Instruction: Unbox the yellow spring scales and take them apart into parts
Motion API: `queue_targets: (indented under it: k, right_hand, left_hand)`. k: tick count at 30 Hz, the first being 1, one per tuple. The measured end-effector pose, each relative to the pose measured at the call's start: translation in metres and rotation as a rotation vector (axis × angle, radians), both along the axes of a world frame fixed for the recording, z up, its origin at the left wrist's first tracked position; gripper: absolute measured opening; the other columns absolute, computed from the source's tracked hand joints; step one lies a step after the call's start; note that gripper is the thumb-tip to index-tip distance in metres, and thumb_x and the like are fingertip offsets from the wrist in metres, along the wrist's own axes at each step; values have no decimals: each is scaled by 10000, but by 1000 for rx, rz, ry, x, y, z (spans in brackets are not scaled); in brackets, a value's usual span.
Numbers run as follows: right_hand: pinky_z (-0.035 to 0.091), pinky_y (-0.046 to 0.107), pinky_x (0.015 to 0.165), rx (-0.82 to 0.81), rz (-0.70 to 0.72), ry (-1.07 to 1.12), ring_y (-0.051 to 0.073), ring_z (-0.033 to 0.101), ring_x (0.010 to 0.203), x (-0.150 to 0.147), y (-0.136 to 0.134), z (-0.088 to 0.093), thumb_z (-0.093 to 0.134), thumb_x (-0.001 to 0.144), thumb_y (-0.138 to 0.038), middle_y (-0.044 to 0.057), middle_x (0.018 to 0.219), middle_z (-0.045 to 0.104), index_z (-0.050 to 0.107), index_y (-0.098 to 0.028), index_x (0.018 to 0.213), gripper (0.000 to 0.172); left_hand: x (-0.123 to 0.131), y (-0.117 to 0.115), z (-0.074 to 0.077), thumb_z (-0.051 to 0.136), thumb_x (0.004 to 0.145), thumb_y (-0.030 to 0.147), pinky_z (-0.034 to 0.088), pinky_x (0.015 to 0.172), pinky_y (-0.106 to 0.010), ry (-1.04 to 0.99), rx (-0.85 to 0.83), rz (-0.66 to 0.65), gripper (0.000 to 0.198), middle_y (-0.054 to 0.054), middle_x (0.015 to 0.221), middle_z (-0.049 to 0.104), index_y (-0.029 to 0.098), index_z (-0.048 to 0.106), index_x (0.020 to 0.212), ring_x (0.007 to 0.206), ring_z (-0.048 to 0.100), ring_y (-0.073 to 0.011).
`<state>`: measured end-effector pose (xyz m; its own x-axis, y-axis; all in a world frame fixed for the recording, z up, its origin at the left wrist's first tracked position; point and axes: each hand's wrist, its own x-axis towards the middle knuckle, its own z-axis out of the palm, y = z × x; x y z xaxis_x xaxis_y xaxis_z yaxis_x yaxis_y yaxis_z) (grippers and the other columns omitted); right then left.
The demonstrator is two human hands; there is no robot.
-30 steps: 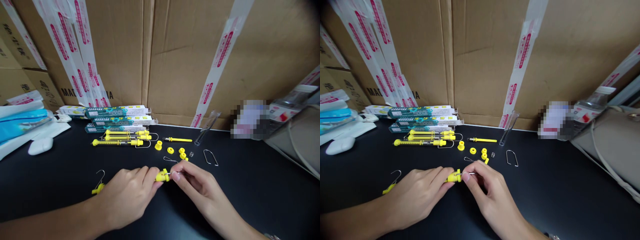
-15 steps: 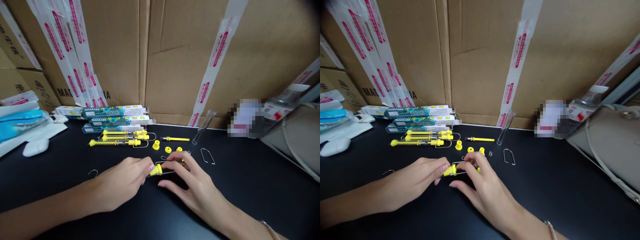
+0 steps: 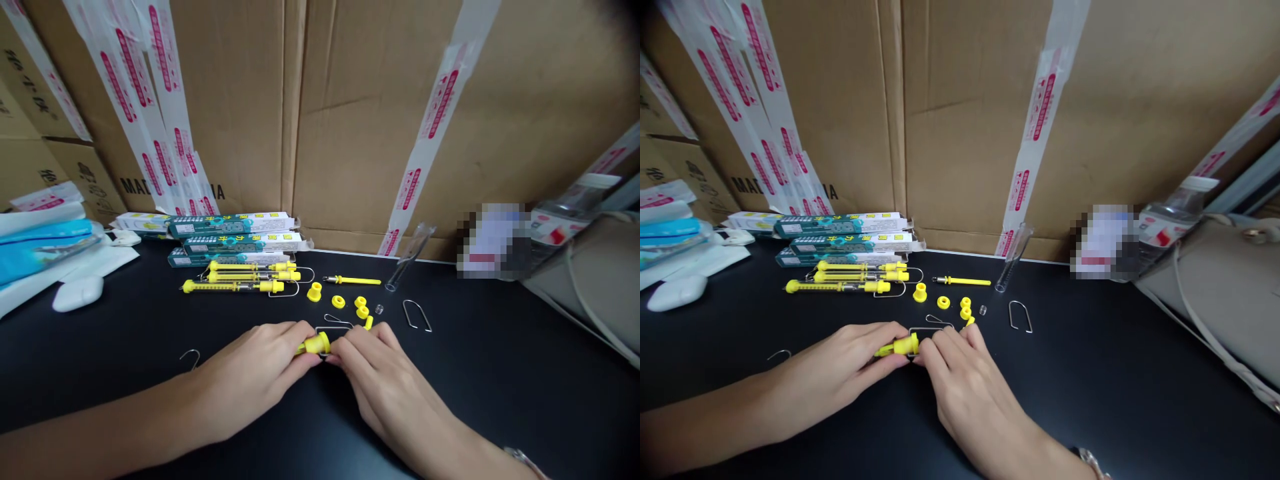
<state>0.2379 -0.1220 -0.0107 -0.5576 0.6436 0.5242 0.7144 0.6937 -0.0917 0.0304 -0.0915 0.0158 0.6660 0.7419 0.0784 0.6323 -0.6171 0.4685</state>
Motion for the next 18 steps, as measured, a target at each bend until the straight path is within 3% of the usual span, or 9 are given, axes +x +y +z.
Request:
queue_targets:
  k: [6,18]
  right_hand:
    - [374,298,685,-116,82,89,151,456,658,7,8,-1,482,999,-146,-7,738,524,499,-195,763,242]
    - [247,306,571,39,170,121,135,399,538,11,8,-3,484,955,-79,-29,575,519,517,-197,657,322]
  left_hand:
    - [2,-3,8,420,1057,289,511,760,-268,23,-18,-24,202,-2,927,680,210,600,1006,836,687,-170]
    - [1,-11,2,469,1049,328,463,754,-258,-4,-83,-15,189,28,922,696,241,637,1045,850,668,-166]
